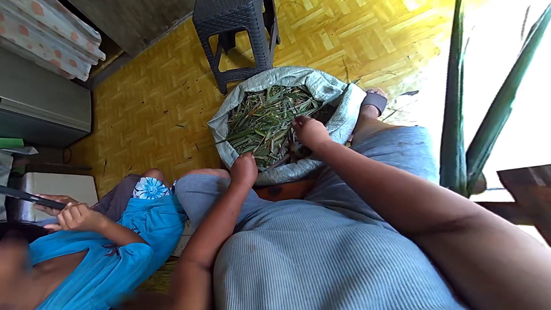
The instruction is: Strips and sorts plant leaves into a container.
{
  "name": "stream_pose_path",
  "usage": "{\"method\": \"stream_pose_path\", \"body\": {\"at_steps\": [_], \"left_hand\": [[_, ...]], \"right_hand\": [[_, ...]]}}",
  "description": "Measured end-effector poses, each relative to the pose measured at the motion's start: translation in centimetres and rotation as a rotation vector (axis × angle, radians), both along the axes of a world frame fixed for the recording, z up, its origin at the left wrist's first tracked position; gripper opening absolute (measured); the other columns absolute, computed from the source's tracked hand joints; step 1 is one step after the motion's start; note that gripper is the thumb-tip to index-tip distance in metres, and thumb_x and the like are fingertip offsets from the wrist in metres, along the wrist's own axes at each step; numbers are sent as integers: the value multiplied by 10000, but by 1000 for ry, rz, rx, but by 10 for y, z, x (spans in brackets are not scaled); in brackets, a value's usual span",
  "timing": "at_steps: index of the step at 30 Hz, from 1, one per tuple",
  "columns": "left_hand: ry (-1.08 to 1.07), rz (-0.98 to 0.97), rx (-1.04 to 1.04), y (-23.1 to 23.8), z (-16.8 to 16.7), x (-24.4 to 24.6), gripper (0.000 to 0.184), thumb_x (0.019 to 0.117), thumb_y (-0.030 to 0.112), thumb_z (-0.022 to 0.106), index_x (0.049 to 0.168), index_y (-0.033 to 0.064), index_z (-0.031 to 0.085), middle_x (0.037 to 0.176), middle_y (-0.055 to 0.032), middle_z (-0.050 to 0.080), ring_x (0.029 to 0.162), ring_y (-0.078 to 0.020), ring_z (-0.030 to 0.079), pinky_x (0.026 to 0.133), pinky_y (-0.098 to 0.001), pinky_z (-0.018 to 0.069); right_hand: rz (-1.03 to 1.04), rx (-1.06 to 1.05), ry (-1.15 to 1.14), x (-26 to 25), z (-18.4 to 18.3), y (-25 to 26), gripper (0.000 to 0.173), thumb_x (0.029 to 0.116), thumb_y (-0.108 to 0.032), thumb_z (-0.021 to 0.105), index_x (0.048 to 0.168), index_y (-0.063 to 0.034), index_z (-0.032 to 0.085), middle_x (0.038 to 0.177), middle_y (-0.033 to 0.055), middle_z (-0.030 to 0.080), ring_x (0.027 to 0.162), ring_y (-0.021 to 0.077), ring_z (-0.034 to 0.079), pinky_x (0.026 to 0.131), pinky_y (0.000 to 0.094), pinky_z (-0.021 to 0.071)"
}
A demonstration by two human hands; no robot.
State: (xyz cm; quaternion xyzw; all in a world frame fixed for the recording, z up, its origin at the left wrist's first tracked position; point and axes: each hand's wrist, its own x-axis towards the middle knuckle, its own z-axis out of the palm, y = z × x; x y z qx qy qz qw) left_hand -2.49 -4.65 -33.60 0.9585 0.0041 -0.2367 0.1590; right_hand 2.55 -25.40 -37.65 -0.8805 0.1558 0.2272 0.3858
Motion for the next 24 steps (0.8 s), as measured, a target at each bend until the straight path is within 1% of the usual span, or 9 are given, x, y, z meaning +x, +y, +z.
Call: {"method": "stream_pose_path", "body": {"at_steps": [2,3,5,7,8,12,15,18,24], "left_hand": [[33,36,-60,1,0,3,362,1116,177,418,1290,-41,648,1222,-263,682,1178,-401,658,1021,-573,503],[56,47,-80,0,1,6,360,1117,184,419,1281,-40,648,1211,-260,684,1172,-395,659,1024,-568,499],[71,55,-117,-3,4,8,357,1114,183,428,1279,-38,656,1193,-258,692,1161,-387,665,1026,-560,499],[62,48,-155,-6,5,8,346,1111,171,433,1263,-39,662,1174,-254,695,1145,-381,668,1020,-553,501],[58,42,-164,-7,6,8,342,1110,169,434,1266,-36,660,1176,-247,696,1145,-374,668,1021,-548,501],[59,-13,-207,-2,8,3,368,1103,192,481,1374,-26,601,1266,-248,668,1190,-374,650,1055,-543,485],[84,-11,-239,9,5,-5,372,1095,214,503,1384,2,602,1209,-241,686,1121,-372,668,1004,-557,504],[44,-24,-180,12,9,-16,385,1109,183,463,1420,-9,583,1300,-248,660,1211,-377,644,1069,-542,479],[-46,-52,53,3,9,-22,435,1112,186,447,1513,20,478,1306,-265,592,1120,-412,650,944,-537,547]], "right_hand": [[-62,208,-30,-9,0,8,428,1120,-288,432,1428,-14,546,1320,301,617,1234,477,596,1039,671,432],[-86,323,-13,-16,2,18,409,1113,-271,458,1423,-20,550,1297,274,633,1177,424,633,1019,615,475],[-151,545,69,-30,10,40,400,1103,-250,493,1446,-45,522,1191,201,648,952,263,627,851,448,509],[-215,710,164,-37,16,53,402,1095,-238,514,1471,-96,494,1025,95,630,722,120,534,645,295,451],[-241,773,195,-38,17,56,389,1093,-225,515,1461,-99,495,968,69,620,654,90,513,588,256,438],[-300,859,206,-35,16,53,332,1091,-186,505,1407,-89,526,904,34,597,611,70,501,550,221,424],[-332,840,148,-30,12,46,334,1086,-163,504,1411,-86,526,932,35,594,629,68,511,556,217,432],[-319,800,113,-33,9,45,329,1080,-156,524,1398,-71,533,929,47,597,646,71,509,579,228,431],[-312,807,171,-43,20,60,390,1089,-155,510,1475,-98,488,1014,67,610,668,75,501,586,232,416]]}}
